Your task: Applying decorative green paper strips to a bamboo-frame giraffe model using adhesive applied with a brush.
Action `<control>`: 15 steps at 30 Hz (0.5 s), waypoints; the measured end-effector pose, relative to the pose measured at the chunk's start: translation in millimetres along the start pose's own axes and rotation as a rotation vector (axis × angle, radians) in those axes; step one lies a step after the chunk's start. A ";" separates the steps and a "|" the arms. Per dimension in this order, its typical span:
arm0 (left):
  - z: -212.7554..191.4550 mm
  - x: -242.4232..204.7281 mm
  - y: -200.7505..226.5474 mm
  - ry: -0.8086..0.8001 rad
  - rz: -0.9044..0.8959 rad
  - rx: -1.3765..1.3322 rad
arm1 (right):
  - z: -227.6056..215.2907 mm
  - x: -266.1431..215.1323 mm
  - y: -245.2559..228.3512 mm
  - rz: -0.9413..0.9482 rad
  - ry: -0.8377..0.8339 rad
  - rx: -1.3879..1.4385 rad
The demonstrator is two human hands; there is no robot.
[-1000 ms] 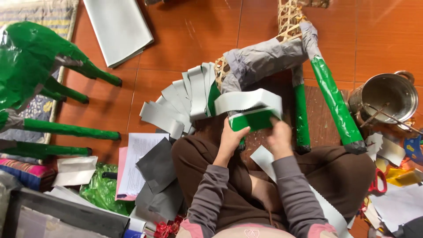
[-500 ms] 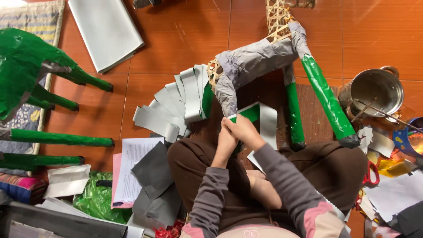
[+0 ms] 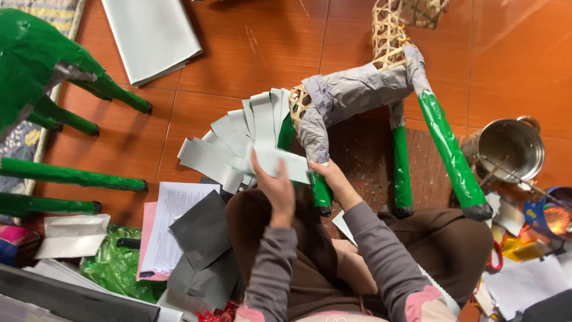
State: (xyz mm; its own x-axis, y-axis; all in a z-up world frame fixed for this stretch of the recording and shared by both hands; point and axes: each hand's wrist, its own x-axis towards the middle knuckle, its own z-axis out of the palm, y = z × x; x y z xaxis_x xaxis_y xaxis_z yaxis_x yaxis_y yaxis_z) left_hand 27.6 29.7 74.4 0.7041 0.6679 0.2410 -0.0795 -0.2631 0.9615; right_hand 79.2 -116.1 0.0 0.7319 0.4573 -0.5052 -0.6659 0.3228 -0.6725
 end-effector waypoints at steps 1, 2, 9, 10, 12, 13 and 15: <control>6.7 13.6 -0.2 0.011 -0.005 -0.005 | -6.2 -11.5 -2.1 0.004 -0.003 -0.012; 13.9 28.1 -0.3 0.026 0.053 -0.068 | -1.1 -16.6 -5.7 -0.046 0.070 -0.120; 95.0 -17.0 77.5 -1.108 0.081 0.812 | -19.5 -17.2 43.8 -0.426 0.582 -0.850; 90.7 -26.0 68.7 -1.102 0.082 0.803 | -39.3 -13.6 45.3 -0.490 0.656 -0.953; 80.3 -45.7 49.4 -0.870 0.307 -0.003 | -58.1 -2.3 60.3 -0.611 0.802 -1.146; 75.1 -45.6 29.0 -0.869 0.305 -0.001 | -65.2 -0.7 59.8 -0.609 0.799 -1.146; 59.9 -44.1 -13.0 -0.390 0.249 -0.155 | -75.4 3.9 62.1 -0.327 0.638 -0.305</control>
State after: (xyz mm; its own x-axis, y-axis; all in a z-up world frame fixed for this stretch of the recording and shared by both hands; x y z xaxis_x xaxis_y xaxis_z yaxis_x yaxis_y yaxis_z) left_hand 39.9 -38.1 43.4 0.8602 0.2791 0.4269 -0.3620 -0.2554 0.8965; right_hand 51.5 -156.8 -84.5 0.8872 -0.2169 -0.4072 -0.4008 0.0749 -0.9131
